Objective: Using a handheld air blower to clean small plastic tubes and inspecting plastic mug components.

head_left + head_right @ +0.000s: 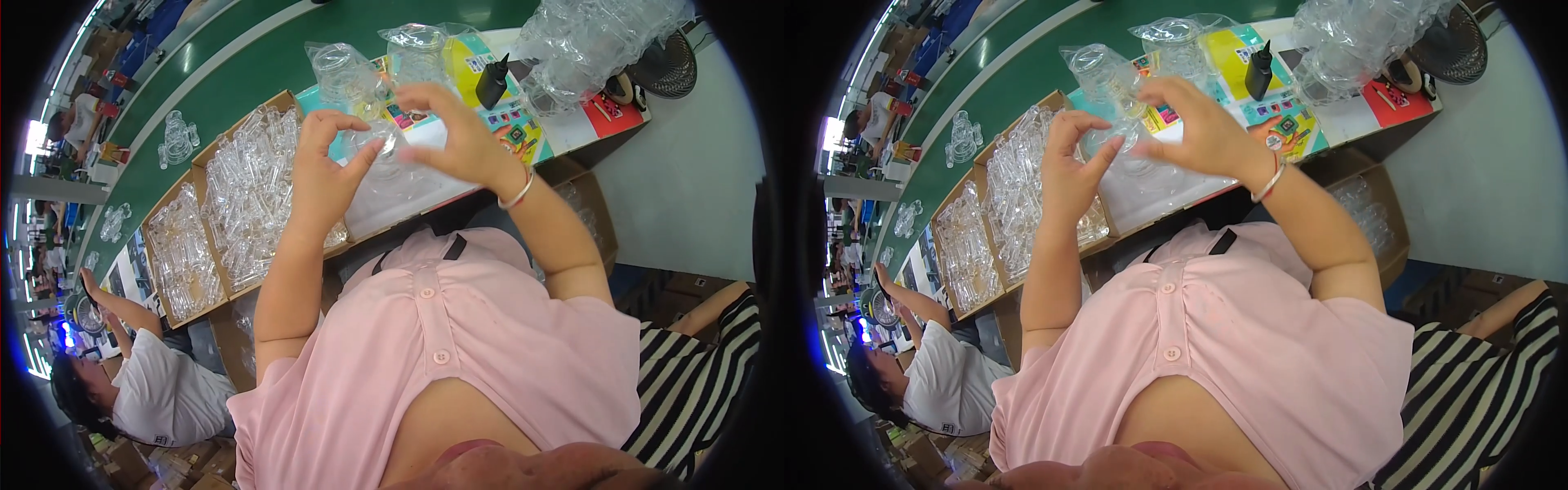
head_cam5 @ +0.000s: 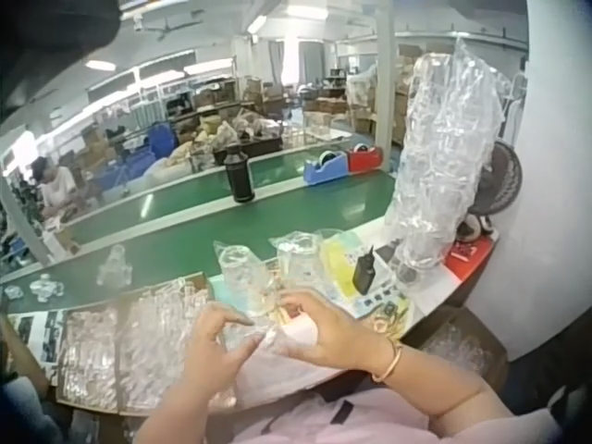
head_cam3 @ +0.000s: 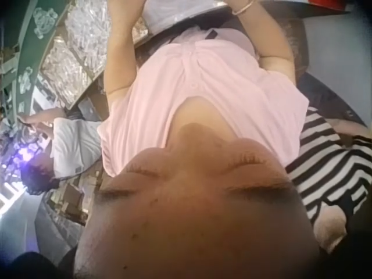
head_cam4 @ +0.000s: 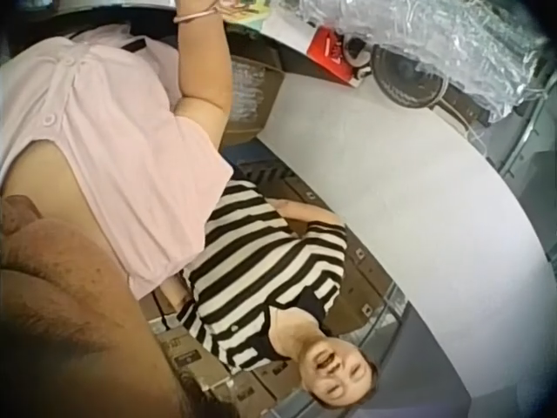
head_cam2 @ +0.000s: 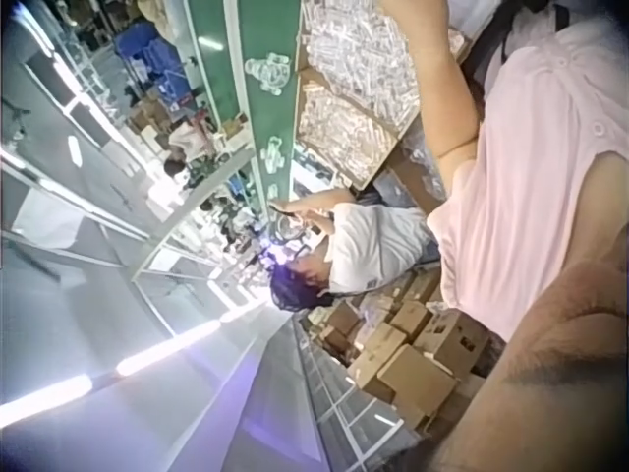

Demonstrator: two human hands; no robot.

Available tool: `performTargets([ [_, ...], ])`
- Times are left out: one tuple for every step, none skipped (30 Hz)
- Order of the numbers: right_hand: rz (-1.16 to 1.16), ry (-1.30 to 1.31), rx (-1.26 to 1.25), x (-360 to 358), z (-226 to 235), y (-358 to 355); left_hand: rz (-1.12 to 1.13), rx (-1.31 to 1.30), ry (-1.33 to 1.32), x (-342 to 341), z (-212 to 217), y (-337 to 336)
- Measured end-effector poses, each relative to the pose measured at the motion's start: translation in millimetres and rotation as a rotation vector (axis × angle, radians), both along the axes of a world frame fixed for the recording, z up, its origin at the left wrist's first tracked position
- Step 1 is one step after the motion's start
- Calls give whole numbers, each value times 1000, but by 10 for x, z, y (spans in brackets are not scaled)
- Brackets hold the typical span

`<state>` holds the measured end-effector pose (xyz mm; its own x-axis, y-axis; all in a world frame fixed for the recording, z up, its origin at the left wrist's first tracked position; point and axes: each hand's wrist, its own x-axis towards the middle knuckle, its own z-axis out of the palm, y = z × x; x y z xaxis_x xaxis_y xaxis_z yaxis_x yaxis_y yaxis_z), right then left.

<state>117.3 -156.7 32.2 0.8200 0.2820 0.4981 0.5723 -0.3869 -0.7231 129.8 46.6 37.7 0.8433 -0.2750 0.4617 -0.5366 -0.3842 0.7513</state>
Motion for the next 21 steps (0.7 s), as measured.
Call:
performTargets([
  [-2, -8, -1, -97, -116, 29, 11, 75, -25, 30, 37, -16],
  [-111, -79, -34, -166, -257, 80, 19, 72, -32, 70, 45, -28],
  [-229, -147, -66, -201, -354, 100, -5, 51, -38, 108, 47, -43],
  [-228, -146, -63, -215, -408, 92, -27, 34, -41, 112, 51, -37],
  [-189, -84, -54, -226, -450, 62, -25, 37, -41, 114, 55, -30],
  [-151, -22, -45, -234, -471, 31, -46, -52, 27, 115, 58, -24],
  [-149, -20, -41, -224, -462, -4, -67, -140, 96, 125, 57, -18],
  [-128, -33, -13, -200, -426, -43, -66, -136, 98, 150, 55, 2],
  [-105, -46, 14, -175, -381, -71, -84, -218, 158, 179, 50, 33],
  [-108, -40, 18, -167, -323, -90, -105, -300, 222, 176, 38, 55],
  [-80, -9, 77, -138, -249, -110, -106, -295, 226, 167, 51, 61],
  [-53, 22, 137, -117, -198, -122, -101, -335, 260, 154, 86, 67],
  [-23, -11, 153, -91, -166, -127, -93, -378, 290, 143, 124, 66],
  [-21, -10, 155, -95, -126, -119, -91, -376, 290, 140, 140, 71],
  [-9, -2, 169, -101, -87, -108, -84, -371, 286, 142, 151, 78],
  [2, 4, 181, -100, -59, -104, -80, -366, 282, 150, 162, 75],
  [1, 5, 182, -98, -44, -95, -80, -366, 284, 146, 184, 71],
  [-19, -9, 185, -95, -35, -85, -83, -357, 292, 138, 209, 67],
  [-40, -28, 187, -99, -14, -78, -90, -350, 294, 132, 236, 68],
  [-44, -32, 186, -99, -22, -79, -94, -350, 292, 141, 222, 74],
  [-45, -31, 206, -95, -58, -81, -131, -347, 242, 158, 174, 82],
])
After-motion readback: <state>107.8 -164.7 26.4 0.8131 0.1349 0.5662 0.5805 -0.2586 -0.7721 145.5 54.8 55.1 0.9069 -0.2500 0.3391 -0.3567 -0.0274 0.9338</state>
